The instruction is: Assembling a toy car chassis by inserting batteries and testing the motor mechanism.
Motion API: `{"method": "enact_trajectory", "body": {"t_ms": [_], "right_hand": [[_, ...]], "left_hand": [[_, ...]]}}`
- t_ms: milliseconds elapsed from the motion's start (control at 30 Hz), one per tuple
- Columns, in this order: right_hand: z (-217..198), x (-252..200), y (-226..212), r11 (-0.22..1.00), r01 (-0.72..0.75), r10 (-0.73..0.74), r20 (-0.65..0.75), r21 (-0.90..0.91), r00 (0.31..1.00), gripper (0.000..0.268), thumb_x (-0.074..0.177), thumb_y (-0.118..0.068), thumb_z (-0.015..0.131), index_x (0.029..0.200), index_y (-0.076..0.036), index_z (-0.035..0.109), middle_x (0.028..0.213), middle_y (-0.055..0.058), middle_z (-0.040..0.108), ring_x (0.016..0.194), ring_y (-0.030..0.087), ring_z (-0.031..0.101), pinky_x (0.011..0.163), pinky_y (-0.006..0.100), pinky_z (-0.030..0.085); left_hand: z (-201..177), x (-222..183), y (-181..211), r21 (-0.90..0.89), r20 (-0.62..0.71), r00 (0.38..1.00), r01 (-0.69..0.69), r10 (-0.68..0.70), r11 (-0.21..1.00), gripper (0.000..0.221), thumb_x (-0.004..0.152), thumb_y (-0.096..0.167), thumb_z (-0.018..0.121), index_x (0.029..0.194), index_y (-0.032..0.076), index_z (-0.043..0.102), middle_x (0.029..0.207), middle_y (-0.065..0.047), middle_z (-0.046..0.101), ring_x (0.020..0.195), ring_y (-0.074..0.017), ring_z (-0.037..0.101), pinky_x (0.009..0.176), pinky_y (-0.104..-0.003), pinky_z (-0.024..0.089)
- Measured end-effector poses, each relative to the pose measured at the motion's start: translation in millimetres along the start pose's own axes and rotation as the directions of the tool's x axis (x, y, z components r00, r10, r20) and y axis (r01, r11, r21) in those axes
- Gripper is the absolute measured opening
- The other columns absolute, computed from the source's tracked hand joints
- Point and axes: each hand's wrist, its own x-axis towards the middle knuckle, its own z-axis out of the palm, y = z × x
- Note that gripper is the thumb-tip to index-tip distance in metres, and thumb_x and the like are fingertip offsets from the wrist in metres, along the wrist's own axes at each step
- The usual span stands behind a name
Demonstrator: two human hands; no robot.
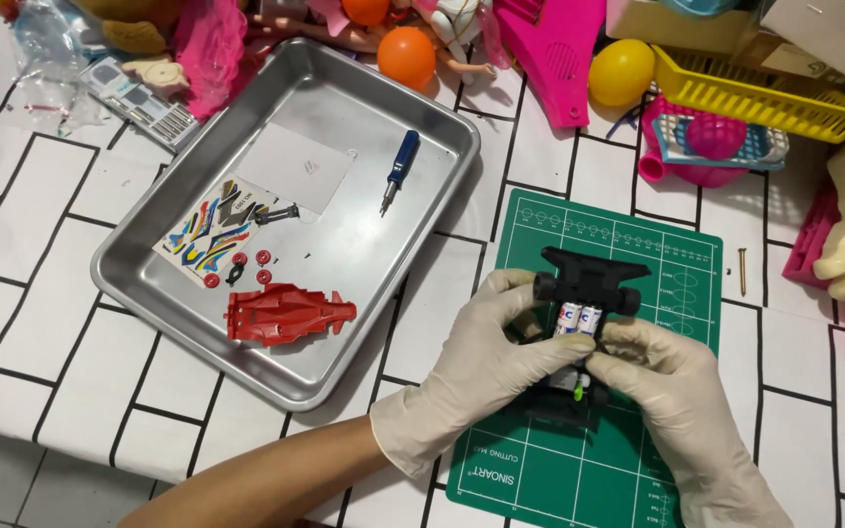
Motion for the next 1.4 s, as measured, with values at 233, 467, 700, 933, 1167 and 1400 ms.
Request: {"method": "enact_trajectory", "body": {"t_ms": [233,467,700,933,1167,1400], "right_hand": [[-19.5,16.4,1.4,0.994,0.109,-0.108,-0.049,0.027,0.993,0.040,0.083,0.012,0.068,0.123,0.008,0.070,0.108,0.021,0.073,0.091,0.026,0.065,0.078,0.034,0.055],[-0.9,17.6,-22.6,0.980,0.050,-0.073,-0.115,-0.194,0.991,0.035,0.086,0.002,0.072,0.120,0.002,0.076,0.107,0.014,0.078,0.085,0.019,0.063,0.075,0.028,0.052],[-11.0,18.7,-3.0,0.721,0.469,-0.478,0.123,-0.510,0.870,0.031,0.088,-0.009,0.074,0.118,-0.005,0.076,0.100,0.009,0.075,0.087,0.017,0.070,0.078,0.026,0.059],[-17.9,17.8,0.2,0.285,0.526,-0.689,0.210,-0.802,0.694,0.026,0.097,-0.020,0.067,0.121,-0.013,0.074,0.103,0.004,0.067,0.088,0.021,0.067,0.068,0.036,0.054],[-3.8,-2.7,-11.3,-0.070,0.770,-0.664,0.605,-0.635,0.439,0.054,0.095,-0.039,0.067,0.131,0.002,0.062,0.122,0.018,0.066,0.106,0.037,0.064,0.088,0.048,0.055],[7.8,-8.5,-1.1,-0.323,0.556,-0.606,0.618,-0.766,0.500,0.044,0.096,-0.013,0.059,0.138,-0.002,0.058,0.126,0.012,0.063,0.103,0.032,0.060,0.076,0.043,0.051]], "left_hand": [[-17.5,-2.8,1.0,0.123,0.041,0.976,-0.215,0.212,0.969,0.075,0.085,0.060,0.058,0.143,0.013,0.052,0.135,-0.011,0.054,0.104,-0.0212,0.066,0.087,-0.034,0.060],[-23.4,1.5,-3.7,0.525,0.271,0.788,-0.602,0.552,0.602,0.080,0.082,0.052,0.069,0.144,0.007,0.048,0.131,-0.022,0.062,0.114,-0.0392,0.063,0.091,-0.051,0.055],[-12.0,0.4,-27.8,0.721,0.349,0.851,-0.512,0.392,0.467,0.104,0.067,0.052,0.091,0.151,0.014,0.043,0.133,-0.015,0.058,0.117,-0.0352,0.057,0.092,-0.053,0.045],[-12.6,5.8,-36.9,0.745,0.323,0.880,-0.464,0.349,0.480,0.102,0.070,0.057,0.088,0.151,0.016,0.041,0.126,-0.014,0.059,0.111,-0.0332,0.057,0.089,-0.051,0.047],[-14.2,6.4,-42.4,0.747,0.332,0.848,-0.504,0.413,0.435,0.096,0.074,0.060,0.085,0.146,0.008,0.049,0.127,-0.017,0.061,0.112,-0.0362,0.059,0.087,-0.053,0.047],[-14.3,8.3,-39.8,0.738,0.326,0.837,-0.515,0.439,0.435,0.100,0.063,0.053,0.097,0.140,0.007,0.055,0.125,-0.016,0.064,0.110,-0.0359,0.062,0.085,-0.050,0.050]]}}
